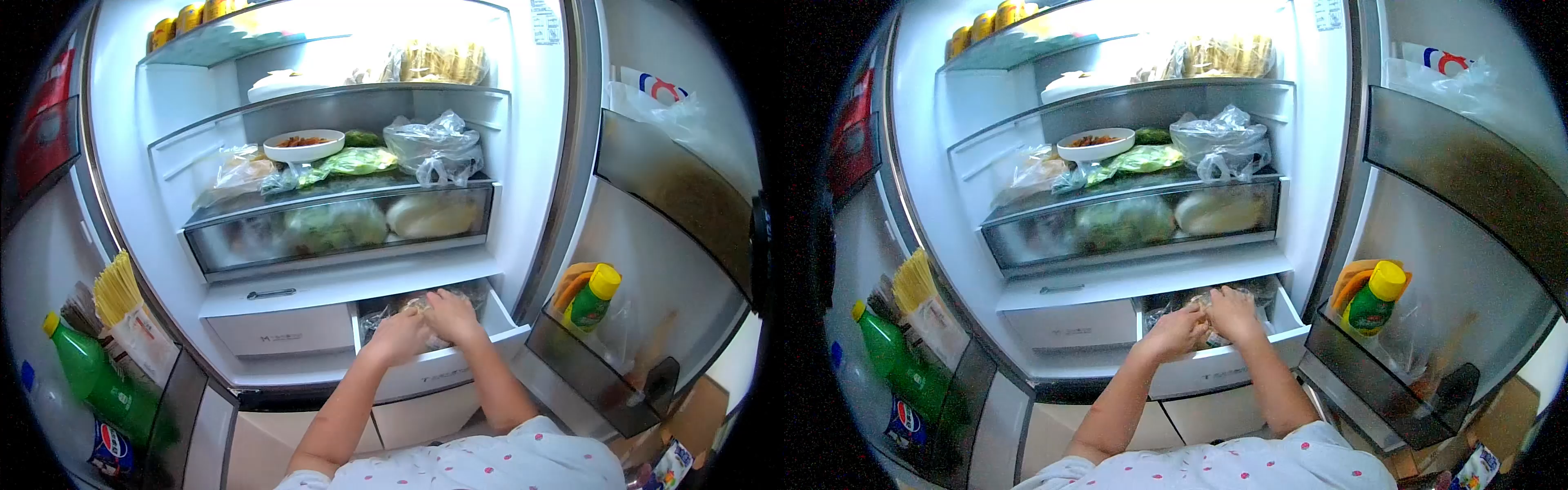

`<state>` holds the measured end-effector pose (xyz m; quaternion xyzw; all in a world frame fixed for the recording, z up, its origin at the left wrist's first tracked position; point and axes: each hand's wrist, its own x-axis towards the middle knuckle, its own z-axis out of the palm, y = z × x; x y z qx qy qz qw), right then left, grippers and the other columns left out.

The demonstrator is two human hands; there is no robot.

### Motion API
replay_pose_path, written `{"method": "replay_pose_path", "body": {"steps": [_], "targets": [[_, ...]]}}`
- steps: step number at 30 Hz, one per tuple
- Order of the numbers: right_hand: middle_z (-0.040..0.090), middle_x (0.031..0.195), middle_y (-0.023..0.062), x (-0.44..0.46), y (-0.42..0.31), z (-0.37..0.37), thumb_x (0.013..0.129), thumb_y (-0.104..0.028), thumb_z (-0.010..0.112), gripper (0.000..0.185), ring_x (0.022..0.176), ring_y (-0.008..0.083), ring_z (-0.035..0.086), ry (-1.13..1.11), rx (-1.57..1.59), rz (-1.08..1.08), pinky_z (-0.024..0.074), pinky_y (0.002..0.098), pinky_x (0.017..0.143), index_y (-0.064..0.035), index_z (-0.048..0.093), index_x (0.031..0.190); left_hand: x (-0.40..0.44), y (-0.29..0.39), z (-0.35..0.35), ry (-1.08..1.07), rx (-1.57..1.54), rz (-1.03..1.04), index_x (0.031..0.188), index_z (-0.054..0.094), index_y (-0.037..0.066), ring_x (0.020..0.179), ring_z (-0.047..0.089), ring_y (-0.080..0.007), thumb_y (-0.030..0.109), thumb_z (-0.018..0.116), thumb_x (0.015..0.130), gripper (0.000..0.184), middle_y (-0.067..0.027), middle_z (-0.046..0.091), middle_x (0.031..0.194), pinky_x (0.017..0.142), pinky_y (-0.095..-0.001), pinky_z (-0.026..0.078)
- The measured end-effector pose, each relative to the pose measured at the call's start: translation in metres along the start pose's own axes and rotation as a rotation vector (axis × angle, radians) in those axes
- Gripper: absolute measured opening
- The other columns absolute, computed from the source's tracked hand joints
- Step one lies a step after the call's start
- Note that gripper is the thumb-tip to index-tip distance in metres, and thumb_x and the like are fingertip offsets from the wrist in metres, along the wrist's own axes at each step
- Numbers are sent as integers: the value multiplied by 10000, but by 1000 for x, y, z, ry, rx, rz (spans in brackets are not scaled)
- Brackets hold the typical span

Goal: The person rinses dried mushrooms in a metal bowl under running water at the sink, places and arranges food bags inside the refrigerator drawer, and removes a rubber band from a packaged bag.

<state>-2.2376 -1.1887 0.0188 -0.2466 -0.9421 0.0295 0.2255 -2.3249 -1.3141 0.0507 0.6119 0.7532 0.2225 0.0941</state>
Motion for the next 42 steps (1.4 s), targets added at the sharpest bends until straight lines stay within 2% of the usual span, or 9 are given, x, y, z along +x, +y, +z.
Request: {"method": "replay_pose_path", "body": {"steps": [3,6,13,15,17,18,21,27,42], "targets": [[569,965,101,-12,-24,-29,777,-243,537,276,944,279,552,211,-21,-75,372,463,842,-60,567,982,4,-5,5,-58,107,2,1059,533,19,1000,517,-351,272,472,839,341,-185,496,1137,850,-416,421],[553,1096,142,-8,-36,-58,759,-183,535,236,974,303,547,-314,-7,42,458,380,798,-50,596,944,3,-1,5,34,254,34,1112,501,20,1019,516,-335,241,471,839,352,-168,481,1179,839,-418,432],[551,1067,166,13,-1,-6,748,-138,533,266,998,319,523,-189,121,58,424,403,850,-43,589,990,-20,13,15,135,50,37,1166,462,7,1047,494,-360,228,544,807,430,-203,483,1188,882,-468,376],[558,1042,167,10,10,4,753,-123,534,254,1014,325,509,-46,230,-119,407,409,872,-31,591,984,-23,0,29,490,-68,323,1036,554,-3,903,565,-346,102,573,794,266,-185,582,995,778,-397,444],[570,980,152,-10,-9,-11,804,-131,508,197,904,315,551,493,200,-130,442,394,801,-35,590,956,-50,20,14,581,-385,340,932,601,-1,780,584,-273,67,568,805,147,-154,596,872,670,-320,461],[571,937,153,-25,-20,-23,796,-107,517,177,866,314,557,484,365,-78,449,386,754,-32,586,941,-57,16,20,568,-453,356,877,615,6,709,570,-209,67,557,822,101,-125,591,791,614,-282,447],[566,791,145,-65,-37,-28,772,-51,536,109,728,310,566,448,585,5,447,371,629,-28,577,871,-72,15,35,285,-601,244,812,608,11,652,565,-277,71,587,785,70,-120,570,692,583,-333,433],[522,673,125,-91,-33,-5,747,15,547,44,602,292,526,519,492,-109,418,348,545,-18,553,775,-71,2,70,418,-577,120,879,619,1,738,599,-299,52,555,808,108,-162,610,810,652,-343,469],[530,967,143,-7,-12,63,728,-33,532,319,914,337,504,400,326,-50,394,426,803,-42,504,1046,20,-65,79,640,-408,-35,1089,535,16,962,558,-266,79,527,793,303,-147,574,1029,857,-326,425]]}}
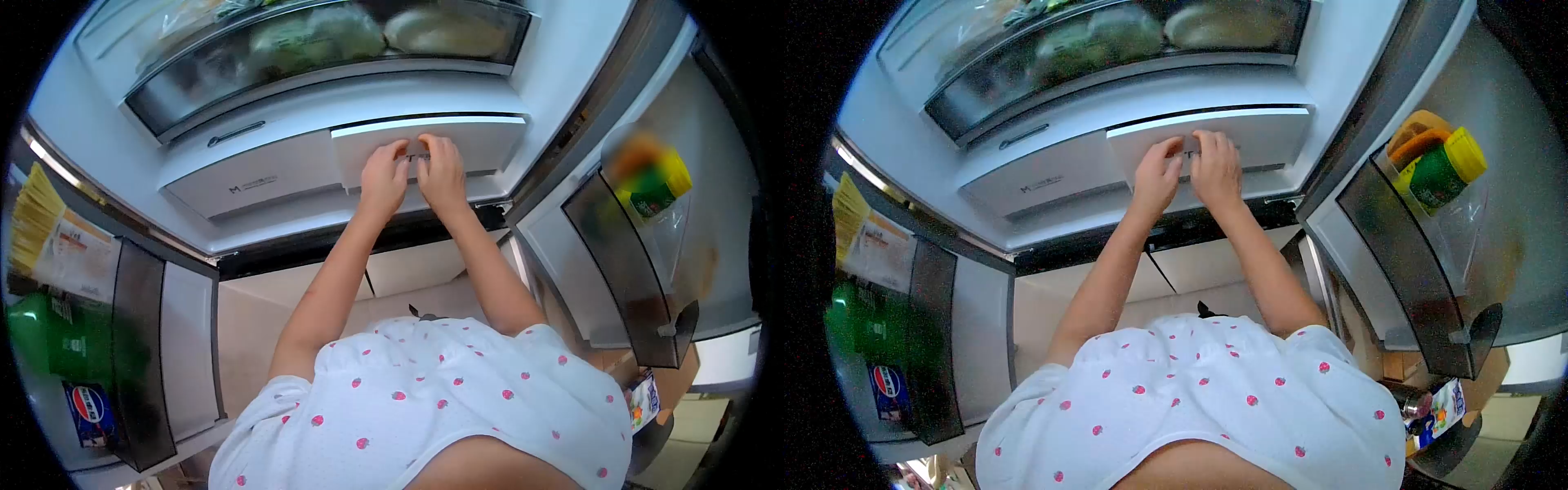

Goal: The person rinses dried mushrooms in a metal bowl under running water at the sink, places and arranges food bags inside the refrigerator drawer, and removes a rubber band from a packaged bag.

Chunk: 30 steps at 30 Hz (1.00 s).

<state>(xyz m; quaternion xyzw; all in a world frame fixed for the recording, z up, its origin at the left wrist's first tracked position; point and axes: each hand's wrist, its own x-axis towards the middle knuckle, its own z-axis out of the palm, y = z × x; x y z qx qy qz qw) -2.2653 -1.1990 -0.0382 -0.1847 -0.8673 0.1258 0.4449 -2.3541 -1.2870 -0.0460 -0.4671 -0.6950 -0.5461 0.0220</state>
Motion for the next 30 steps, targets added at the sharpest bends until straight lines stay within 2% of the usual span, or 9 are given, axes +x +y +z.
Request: {"method": "replay_pose_path", "body": {"steps": [11,13,17,19,21,23,25,27,30], "targets": [[547,1023,173,-21,-30,9,766,-88,520,301,929,359,528,-104,101,92,424,442,786,-36,503,1062,-5,-12,5,-45,-26,-78,1210,453,18,1058,519,-249,126,540,772,459,-165,545,1126,906,-333,394],[554,1017,177,-36,-48,-2,776,-99,520,280,928,359,535,-145,176,100,436,437,779,-30,515,1047,-34,-3,-4,-118,-248,-227,1257,415,24,1067,513,-218,152,529,811,478,-148,538,1151,907,-307,389],[566,959,187,-74,-92,-13,760,-67,543,233,896,361,548,-355,179,193,451,428,745,-2,538,984,-95,16,-33,-54,-309,-525,1247,437,25,1019,526,-187,158,511,847,428,-115,556,1119,874,-279,396],[565,929,197,-92,-113,-5,748,-51,556,251,874,359,554,-462,229,154,460,424,721,-1,532,993,-129,5,-47,56,-341,-553,1236,455,31,1000,530,-173,155,515,845,414,-106,562,1110,856,-269,400],[558,927,204,-110,-135,5,751,-51,553,262,857,361,558,-521,302,45,465,419,712,2,522,1006,-159,2,-71,175,-240,-562,1213,462,27,982,553,-240,91,484,810,408,-161,559,1092,849,-313,423],[553,955,209,-125,-163,13,749,-33,547,301,889,357,553,-545,435,-43,464,413,724,2,509,1046,-187,11,-97,304,-195,-628,1212,467,36,989,549,-238,84,485,806,409,-158,545,1114,849,-314,425],[546,1003,198,-135,-193,14,745,-29,559,345,912,344,547,-602,477,-150,466,397,738,0,498,1083,-212,31,-123,471,-72,-624,1216,474,33,991,540,-167,106,531,821,406,-126,572,1078,807,-251,428],[544,1039,174,-155,-223,10,737,-40,580,389,932,320,541,-651,791,-68,467,377,757,-6,490,1114,-241,48,-140,607,-39,-595,1208,485,46,940,547,-148,57,505,807,401,-123,554,1095,752,-234,439],[543,1058,148,-181,-268,1,744,-47,566,380,944,298,535,-691,975,-76,462,357,778,-5,492,1115,-273,79,-172,734,-33,-603,1215,483,64,828,521,-113,-25,440,762,463,-92,491,1134,672,-224,436]]}}
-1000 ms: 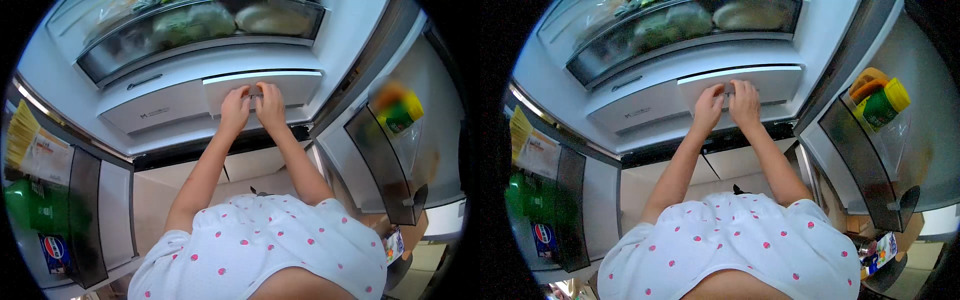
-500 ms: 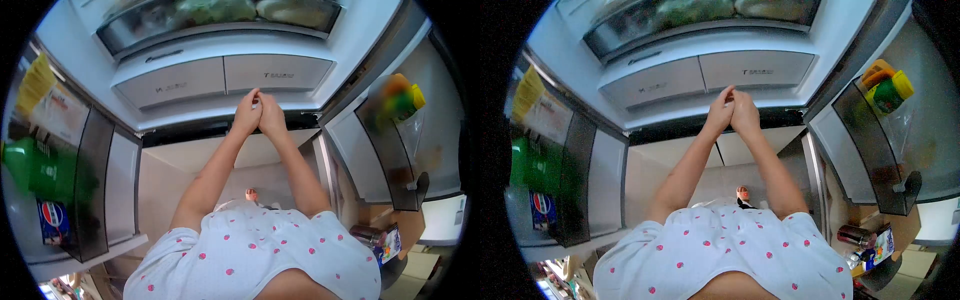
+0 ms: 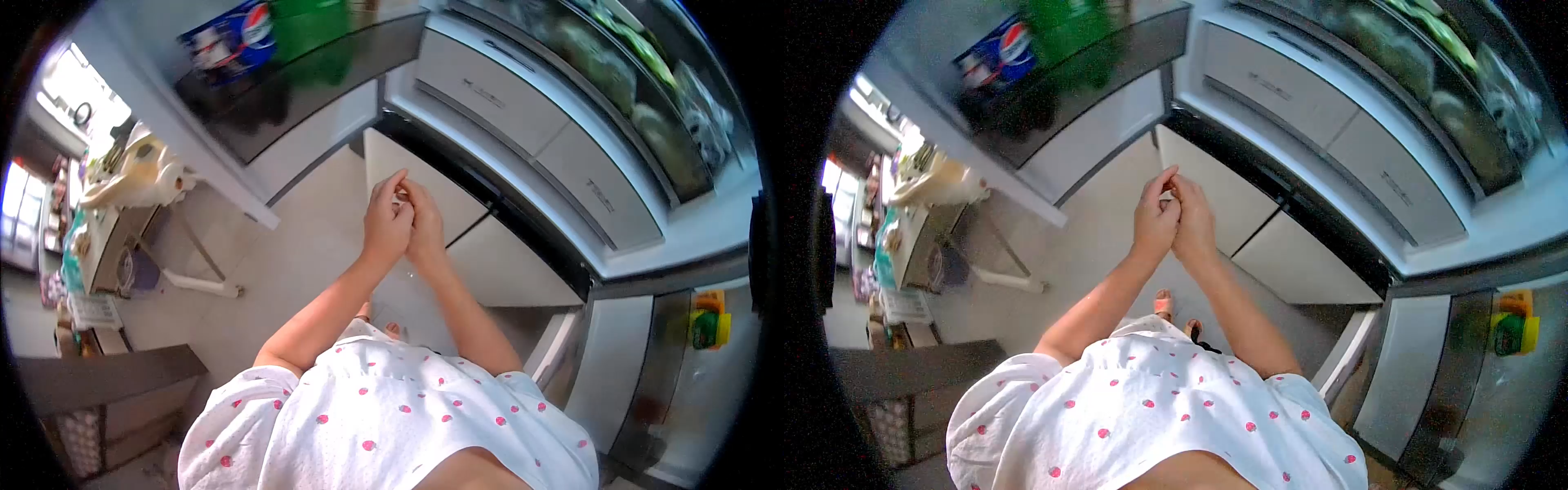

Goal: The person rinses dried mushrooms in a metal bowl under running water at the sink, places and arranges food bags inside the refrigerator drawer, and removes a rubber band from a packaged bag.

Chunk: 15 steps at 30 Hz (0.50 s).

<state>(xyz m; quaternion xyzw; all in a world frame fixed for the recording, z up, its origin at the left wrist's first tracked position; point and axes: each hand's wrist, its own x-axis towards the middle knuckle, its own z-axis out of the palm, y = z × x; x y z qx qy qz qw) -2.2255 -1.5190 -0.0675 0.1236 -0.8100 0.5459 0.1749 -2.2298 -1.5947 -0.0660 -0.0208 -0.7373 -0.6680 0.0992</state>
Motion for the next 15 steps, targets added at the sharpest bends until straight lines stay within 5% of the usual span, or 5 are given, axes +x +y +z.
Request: {"method": "replay_pose_path", "body": {"steps": [7,10,15], "targets": [[530,1086,126,-21,-30,76,773,-44,540,374,967,254,538,-197,72,-63,455,320,797,-16,495,1143,-32,-8,-85,220,-21,43,1199,470,68,860,487,-173,-14,431,771,437,-87,452,1100,749,-236,425],[529,1089,152,-21,-59,111,769,-65,532,361,993,299,516,-229,67,-227,441,349,817,5,492,1121,-38,3,-129,253,-13,-7,1227,461,61,1020,440,-163,12,403,781,453,-78,444,1170,882,-261,361],[482,1157,174,-8,-117,196,769,-74,536,370,1017,303,506,-195,205,-451,439,342,827,-3,492,1129,-32,11,-231,365,18,313,1257,403,34,999,466,-147,-2,376,811,448,-68,430,1198,877,-251,382]]}}
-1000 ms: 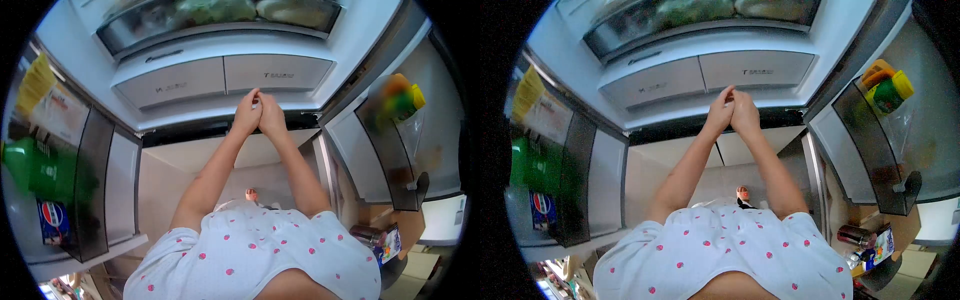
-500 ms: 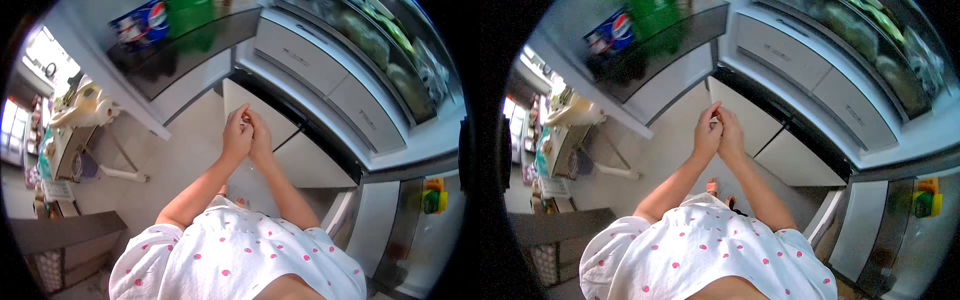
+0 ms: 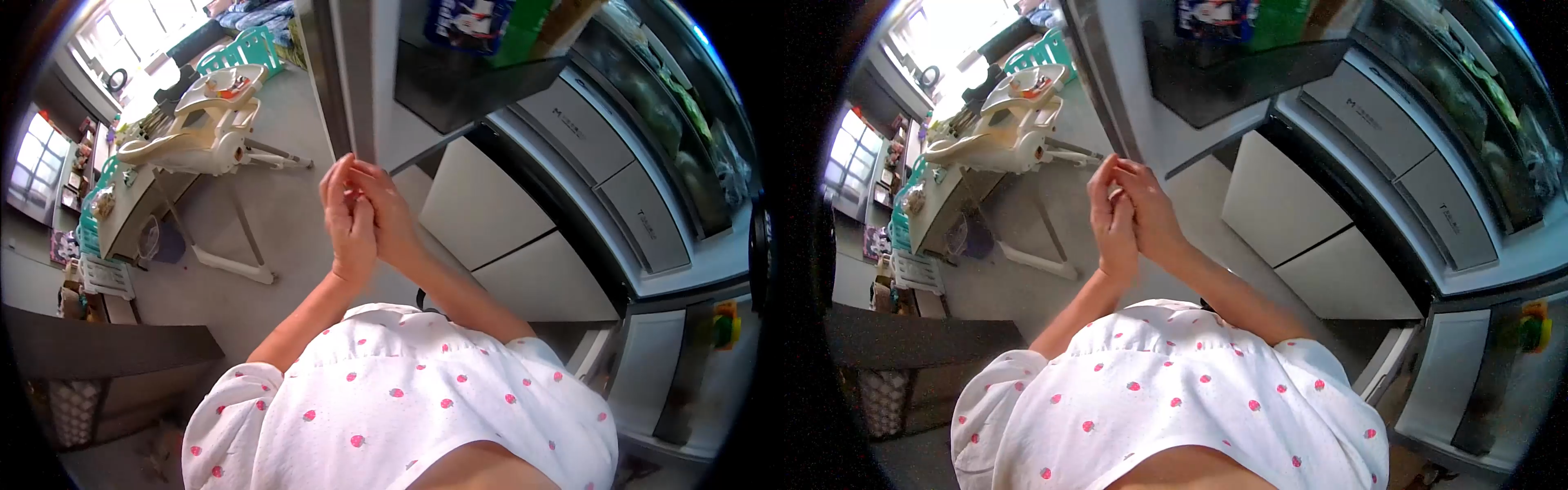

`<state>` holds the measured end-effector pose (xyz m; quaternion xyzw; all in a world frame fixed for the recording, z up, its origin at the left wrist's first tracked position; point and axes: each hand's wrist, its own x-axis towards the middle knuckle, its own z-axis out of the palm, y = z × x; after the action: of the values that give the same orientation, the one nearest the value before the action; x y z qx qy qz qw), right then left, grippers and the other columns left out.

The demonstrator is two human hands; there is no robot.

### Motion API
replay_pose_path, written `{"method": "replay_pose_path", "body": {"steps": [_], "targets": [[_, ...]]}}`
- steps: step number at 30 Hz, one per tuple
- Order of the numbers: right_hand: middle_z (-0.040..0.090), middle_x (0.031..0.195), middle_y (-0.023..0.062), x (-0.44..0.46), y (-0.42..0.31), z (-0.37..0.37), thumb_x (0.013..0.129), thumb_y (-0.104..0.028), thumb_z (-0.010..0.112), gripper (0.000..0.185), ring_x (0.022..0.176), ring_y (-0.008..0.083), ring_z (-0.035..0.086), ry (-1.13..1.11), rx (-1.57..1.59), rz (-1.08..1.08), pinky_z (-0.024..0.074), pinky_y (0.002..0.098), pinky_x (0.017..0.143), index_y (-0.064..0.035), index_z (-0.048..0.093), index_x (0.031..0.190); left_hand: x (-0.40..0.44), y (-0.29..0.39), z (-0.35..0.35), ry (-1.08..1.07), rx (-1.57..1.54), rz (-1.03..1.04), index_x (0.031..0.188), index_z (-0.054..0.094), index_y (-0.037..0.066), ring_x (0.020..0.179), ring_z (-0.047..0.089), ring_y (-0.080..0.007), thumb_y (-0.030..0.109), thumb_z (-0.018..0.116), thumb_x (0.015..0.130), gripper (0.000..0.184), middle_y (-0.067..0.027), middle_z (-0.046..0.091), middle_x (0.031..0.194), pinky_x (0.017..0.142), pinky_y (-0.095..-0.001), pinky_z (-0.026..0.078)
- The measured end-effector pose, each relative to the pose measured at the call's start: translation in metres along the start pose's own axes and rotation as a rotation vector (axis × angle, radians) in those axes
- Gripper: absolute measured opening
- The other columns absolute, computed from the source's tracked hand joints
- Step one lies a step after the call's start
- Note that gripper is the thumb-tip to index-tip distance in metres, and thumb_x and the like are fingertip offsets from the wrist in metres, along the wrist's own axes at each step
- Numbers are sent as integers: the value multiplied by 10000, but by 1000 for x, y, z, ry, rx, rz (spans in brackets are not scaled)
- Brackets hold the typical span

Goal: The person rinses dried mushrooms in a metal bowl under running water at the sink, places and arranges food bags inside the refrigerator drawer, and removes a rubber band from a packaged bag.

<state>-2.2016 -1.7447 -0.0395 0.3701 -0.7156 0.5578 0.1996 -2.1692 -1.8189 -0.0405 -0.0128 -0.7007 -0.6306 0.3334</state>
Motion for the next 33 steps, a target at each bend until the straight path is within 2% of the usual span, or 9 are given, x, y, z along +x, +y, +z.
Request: {"method": "replay_pose_path", "body": {"steps": [7,9,12,16,17,19,23,30,33], "targets": [[533,1091,170,55,-6,51,783,-81,517,332,1002,307,516,143,12,16,435,347,823,-31,512,1112,68,-12,-40,-43,25,112,1283,407,51,1052,453,-171,-1,378,792,494,-81,379,1271,880,-267,375],[557,1036,190,59,8,49,798,-88,496,328,954,306,540,75,27,298,431,348,814,-54,511,1124,81,-21,-29,-132,-40,36,1278,414,43,1104,420,-211,2,373,755,526,-100,364,1299,903,-295,352],[578,1014,180,50,41,68,846,-154,457,304,875,312,570,275,199,143,434,355,771,-68,509,1133,81,-30,-18,-134,-119,171,1284,410,39,1165,385,-205,20,358,765,522,-97,340,1320,912,-288,346],[572,958,19,43,12,49,896,-135,441,257,850,97,519,276,552,482,416,220,758,-65,523,1129,67,-15,-18,-251,-121,127,1298,391,41,1191,357,-219,36,338,785,515,-95,296,1349,938,-293,333],[572,958,19,36,10,49,896,-135,441,257,850,97,519,306,527,475,416,220,758,-65,523,1129,62,-12,-18,-256,-41,183,1301,383,38,1199,348,-229,38,333,787,517,-101,283,1356,941,-299,333],[583,935,64,21,10,44,859,-156,498,276,829,160,550,349,-188,217,434,254,719,-54,523,1114,51,-14,-14,-311,-39,211,1314,353,27,1250,289,-277,68,319,816,500,-142,227,1384,979,-337,304],[581,969,120,-5,-19,5,791,-142,568,349,867,273,570,365,-159,203,455,317,719,-43,512,1121,20,-5,-4,-423,123,402,1351,274,32,1309,171,-336,191,322,874,504,-197,138,1414,1036,-395,215],[578,992,110,-60,-41,-61,775,-123,597,346,867,264,568,551,-355,151,459,310,741,-25,518,1097,-33,22,46,-665,179,580,1364,191,7,1319,131,-346,227,308,879,546,-203,158,1417,1051,-406,190],[579,994,112,-90,-63,-100,794,-117,575,322,864,249,573,621,-481,256,458,305,744,-28,521,1099,-64,38,86,-802,-73,446,1347,222,-15,1315,149,-347,173,321,858,533,-208,202,1403,1049,-402,199]]}}
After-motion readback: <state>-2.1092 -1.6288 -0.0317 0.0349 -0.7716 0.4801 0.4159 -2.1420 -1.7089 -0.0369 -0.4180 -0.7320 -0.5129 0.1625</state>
